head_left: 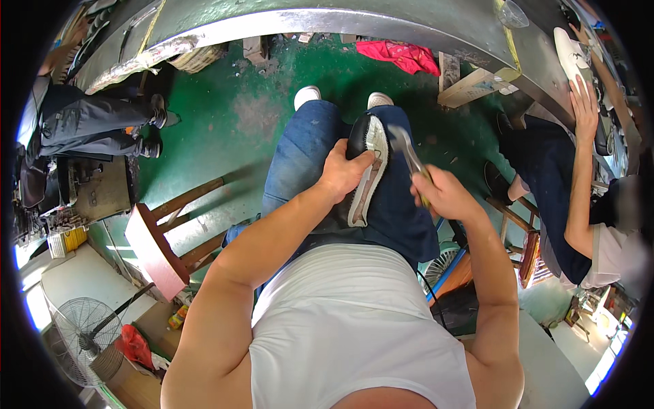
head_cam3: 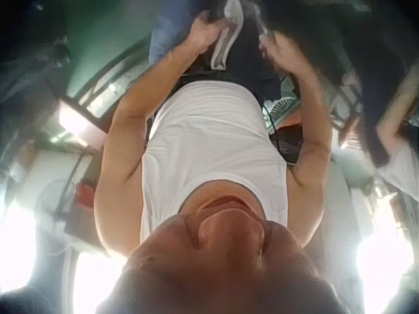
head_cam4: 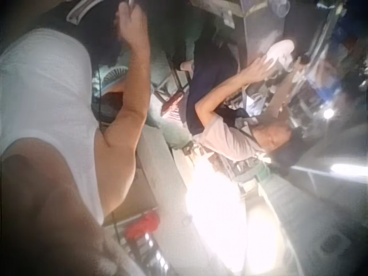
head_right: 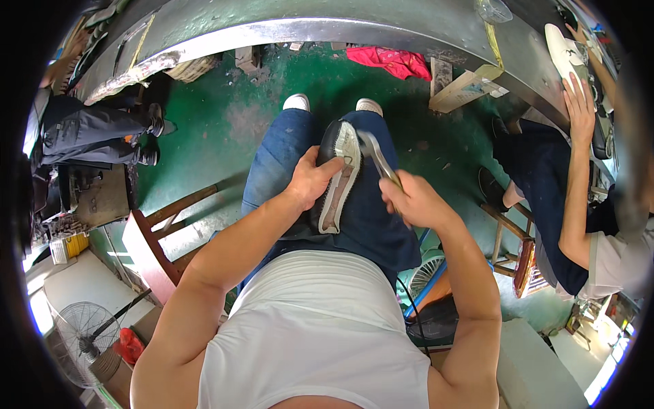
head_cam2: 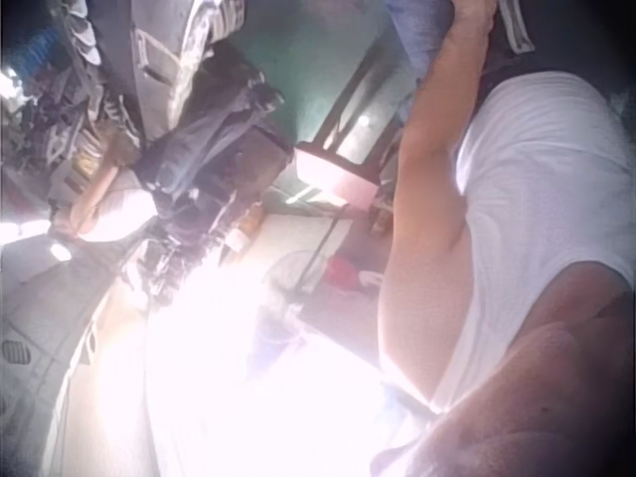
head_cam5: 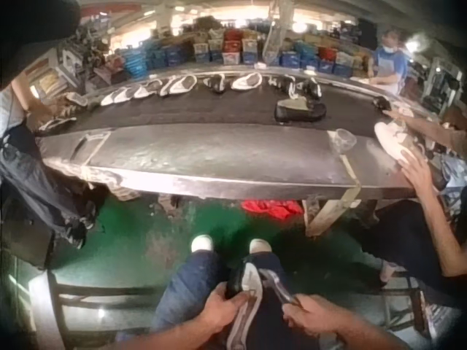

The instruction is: Manually adjusting and shaping shoe components using specialized pliers during the manufacturing process.

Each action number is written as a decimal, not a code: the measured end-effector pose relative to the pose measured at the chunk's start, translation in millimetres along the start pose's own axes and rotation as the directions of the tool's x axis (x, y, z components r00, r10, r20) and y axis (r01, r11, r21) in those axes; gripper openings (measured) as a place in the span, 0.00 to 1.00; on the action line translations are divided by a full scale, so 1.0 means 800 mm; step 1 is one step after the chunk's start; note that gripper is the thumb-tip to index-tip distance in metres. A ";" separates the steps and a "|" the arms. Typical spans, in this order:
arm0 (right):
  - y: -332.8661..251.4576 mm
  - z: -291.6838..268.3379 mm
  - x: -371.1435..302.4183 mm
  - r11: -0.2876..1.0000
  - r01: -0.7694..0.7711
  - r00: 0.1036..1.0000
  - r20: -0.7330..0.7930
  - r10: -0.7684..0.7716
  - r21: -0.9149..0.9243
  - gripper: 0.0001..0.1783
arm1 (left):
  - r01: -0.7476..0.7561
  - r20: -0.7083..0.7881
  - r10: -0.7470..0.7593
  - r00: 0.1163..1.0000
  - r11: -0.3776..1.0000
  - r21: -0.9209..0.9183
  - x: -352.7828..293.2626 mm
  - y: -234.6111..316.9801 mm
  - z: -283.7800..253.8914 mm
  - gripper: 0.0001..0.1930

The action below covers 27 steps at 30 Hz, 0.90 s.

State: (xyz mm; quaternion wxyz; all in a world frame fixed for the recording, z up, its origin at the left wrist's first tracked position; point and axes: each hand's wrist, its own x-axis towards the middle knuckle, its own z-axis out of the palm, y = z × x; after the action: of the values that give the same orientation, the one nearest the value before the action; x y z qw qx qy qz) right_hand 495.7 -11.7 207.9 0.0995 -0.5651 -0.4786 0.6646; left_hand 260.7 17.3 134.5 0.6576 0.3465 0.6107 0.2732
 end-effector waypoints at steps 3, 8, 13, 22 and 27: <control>0.005 0.020 0.028 0.921 0.326 0.914 -0.177 -0.365 -0.216 0.24 | -0.002 -0.019 0.004 1.000 0.998 0.058 -0.002 0.009 0.005 0.29; 0.002 0.016 0.042 0.826 0.254 0.935 -0.089 -0.342 -0.504 0.26 | 0.016 0.025 -0.021 0.999 0.984 0.180 -0.006 0.012 -0.004 0.34; 0.007 0.011 0.046 0.797 0.172 0.942 -0.140 -0.305 -0.579 0.23 | 0.089 0.131 -0.100 0.986 0.992 0.086 0.006 0.022 -0.017 0.38; 0.025 0.042 -0.027 0.746 0.334 0.931 0.080 -0.355 -0.576 0.15 | 0.183 0.309 -0.174 0.935 0.983 -0.001 0.017 0.019 -0.025 0.37; 0.043 0.057 -0.046 0.700 0.206 0.955 -0.016 -0.297 -0.684 0.19 | 0.056 0.255 -0.073 0.964 0.996 0.075 0.018 -0.002 -0.016 0.35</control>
State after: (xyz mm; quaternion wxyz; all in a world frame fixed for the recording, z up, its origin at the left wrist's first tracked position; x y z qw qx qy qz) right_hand 484.0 -78.3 201.8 0.0073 -0.5322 -0.7521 0.3887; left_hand 249.2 29.2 124.3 0.7278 0.3806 0.5401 0.1838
